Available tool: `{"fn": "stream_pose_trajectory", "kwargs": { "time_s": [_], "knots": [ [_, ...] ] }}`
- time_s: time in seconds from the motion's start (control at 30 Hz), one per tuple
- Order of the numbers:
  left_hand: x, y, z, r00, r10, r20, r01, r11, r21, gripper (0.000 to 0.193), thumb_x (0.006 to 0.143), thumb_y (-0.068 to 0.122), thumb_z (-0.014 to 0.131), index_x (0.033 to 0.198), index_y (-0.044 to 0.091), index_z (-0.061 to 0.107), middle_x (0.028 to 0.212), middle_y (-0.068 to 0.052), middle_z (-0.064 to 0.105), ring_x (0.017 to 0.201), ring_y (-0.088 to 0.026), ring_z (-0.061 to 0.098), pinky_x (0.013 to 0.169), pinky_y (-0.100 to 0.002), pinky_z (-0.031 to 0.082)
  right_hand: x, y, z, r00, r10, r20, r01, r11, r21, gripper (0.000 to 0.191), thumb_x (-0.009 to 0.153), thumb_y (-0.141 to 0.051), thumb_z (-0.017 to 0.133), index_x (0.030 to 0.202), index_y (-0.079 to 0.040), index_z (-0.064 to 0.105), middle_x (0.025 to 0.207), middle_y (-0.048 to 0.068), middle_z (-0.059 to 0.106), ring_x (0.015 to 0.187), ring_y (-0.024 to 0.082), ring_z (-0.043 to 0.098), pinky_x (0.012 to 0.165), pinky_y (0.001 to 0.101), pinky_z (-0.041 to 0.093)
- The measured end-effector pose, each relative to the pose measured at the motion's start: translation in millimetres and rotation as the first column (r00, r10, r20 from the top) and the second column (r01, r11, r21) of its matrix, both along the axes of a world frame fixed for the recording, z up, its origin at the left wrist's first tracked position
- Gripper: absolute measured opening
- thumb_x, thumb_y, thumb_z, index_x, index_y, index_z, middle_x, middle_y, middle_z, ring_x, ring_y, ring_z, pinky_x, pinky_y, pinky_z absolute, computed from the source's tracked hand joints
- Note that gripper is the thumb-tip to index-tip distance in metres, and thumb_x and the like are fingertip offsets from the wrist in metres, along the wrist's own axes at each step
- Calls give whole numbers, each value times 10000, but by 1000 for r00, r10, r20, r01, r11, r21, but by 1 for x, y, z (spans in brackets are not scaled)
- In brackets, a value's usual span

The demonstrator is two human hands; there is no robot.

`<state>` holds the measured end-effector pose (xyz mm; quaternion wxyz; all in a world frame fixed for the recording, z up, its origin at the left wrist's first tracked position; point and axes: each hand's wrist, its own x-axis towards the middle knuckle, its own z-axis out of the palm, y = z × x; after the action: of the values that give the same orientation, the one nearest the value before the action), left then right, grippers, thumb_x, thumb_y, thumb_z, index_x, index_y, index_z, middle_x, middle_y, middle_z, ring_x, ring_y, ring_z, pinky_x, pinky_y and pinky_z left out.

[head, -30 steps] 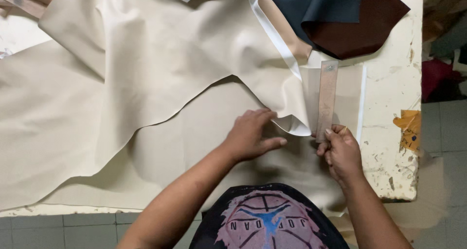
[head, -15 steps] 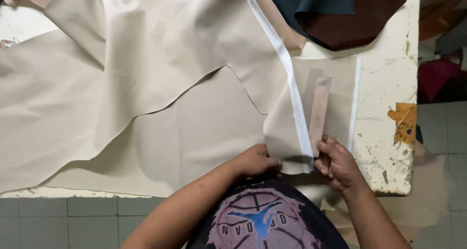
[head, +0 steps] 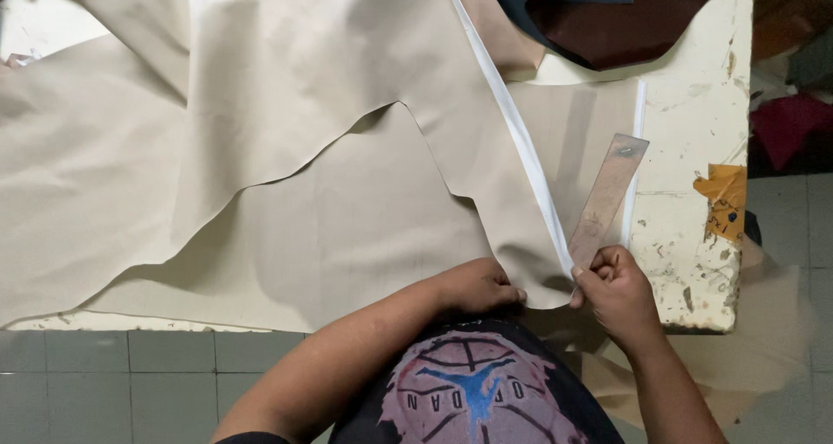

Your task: The person lays a large sheet of leather flat on the work table and positions a long wooden template on it. They hold the template steady with one hand and trace along its edge with a marking pen, then reposition the template and trace additional outlines on the leather, smoothing the sheet between placements.

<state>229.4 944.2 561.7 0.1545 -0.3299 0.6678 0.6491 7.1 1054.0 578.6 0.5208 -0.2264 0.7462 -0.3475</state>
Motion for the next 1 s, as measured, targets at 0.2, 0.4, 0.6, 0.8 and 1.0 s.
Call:
{"fn": "stream_pose_trajectory", "kwargs": {
  "time_s": [0.2,0.4,0.6,0.8,1.0],
  "knots": [
    [10,-8,29,999,53,11,-53,998,35,391,910,334,658,1100,1,735,968,-183,796,894,-299,766,853,-387,586,-26,24,-8,992,-24,-126,29,999,42,211,915,-61,672,1049,20,532,748,108,638,612,169,631,557,293,477],
    [80,-40,35,927,352,-127,-307,525,-794,298,934,166,665,1218,78,670,1284,-141,666,1194,-322,627,1049,-437,479,-36,44,-11,983,-69,-171,86,992,95,251,908,-86,692,1074,38,549,756,128,647,591,191,629,529,321,494],
    [192,-77,34,483,820,-308,-557,16,-830,420,934,142,682,1298,5,524,1246,-169,590,1165,-310,568,1029,-449,462,-22,47,-18,954,-52,-295,78,994,77,256,908,-99,704,1084,28,568,789,110,685,615,175,652,562,297,504],
    [271,-88,70,-273,891,-363,-962,-264,75,569,1022,156,564,1466,252,221,1183,-102,572,935,-164,658,758,-292,594,-1,57,-19,954,-176,-243,180,984,-5,263,904,-95,708,1082,42,572,788,122,666,597,184,627,545,306,503],
    [307,-99,79,-258,881,-396,-964,-205,172,446,1075,166,552,1481,156,368,1223,-95,605,920,-189,699,777,-294,589,16,64,-4,818,-417,-396,383,909,-166,216,974,-107,675,1126,8,573,889,70,661,640,143,618,546,292,502]
  ]
}}
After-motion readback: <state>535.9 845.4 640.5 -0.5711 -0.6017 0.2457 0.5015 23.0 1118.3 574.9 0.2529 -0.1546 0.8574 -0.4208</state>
